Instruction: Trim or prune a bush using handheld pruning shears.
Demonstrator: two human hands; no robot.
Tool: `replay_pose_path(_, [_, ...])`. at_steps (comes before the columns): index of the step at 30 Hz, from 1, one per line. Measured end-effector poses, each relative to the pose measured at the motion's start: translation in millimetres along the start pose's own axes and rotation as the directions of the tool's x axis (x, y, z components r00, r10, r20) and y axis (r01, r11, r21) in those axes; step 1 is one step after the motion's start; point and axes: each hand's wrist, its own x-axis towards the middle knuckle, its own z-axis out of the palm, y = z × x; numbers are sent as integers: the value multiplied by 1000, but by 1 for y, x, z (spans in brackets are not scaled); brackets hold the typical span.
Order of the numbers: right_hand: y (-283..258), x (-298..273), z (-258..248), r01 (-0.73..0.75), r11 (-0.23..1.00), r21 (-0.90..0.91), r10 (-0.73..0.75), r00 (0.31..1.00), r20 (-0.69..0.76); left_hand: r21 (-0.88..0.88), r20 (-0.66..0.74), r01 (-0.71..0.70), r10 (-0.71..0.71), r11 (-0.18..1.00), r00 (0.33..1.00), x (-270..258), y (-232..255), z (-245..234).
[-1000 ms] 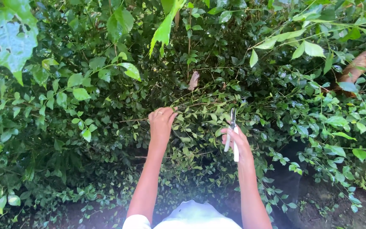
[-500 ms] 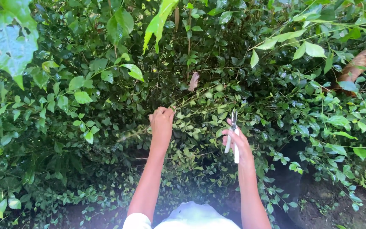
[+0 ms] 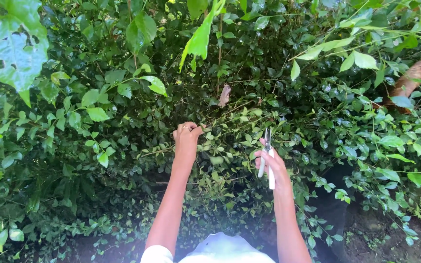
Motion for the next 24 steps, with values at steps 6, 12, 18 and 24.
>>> replay_pose_path(6, [0,0,3,14,1000,-8,-14,1000,6,6,-10,11,-11,1000,1000,-1,0,-7])
replay_pose_path(12, [-3,0,6,8,1000,-26,-7,999,32,-49,-20,-15,14,999,1000,0,33,-39])
replay_pose_path(18, [-8,-1,4,13,999,-37,-11,999,32,-99,82,-4,12,995,997,-5,60,-53])
replay_pose_path(24, [-7,10,-3,15,998,-57,-13,1000,27,-122,152,-51,70,991,986,-3,78,-48])
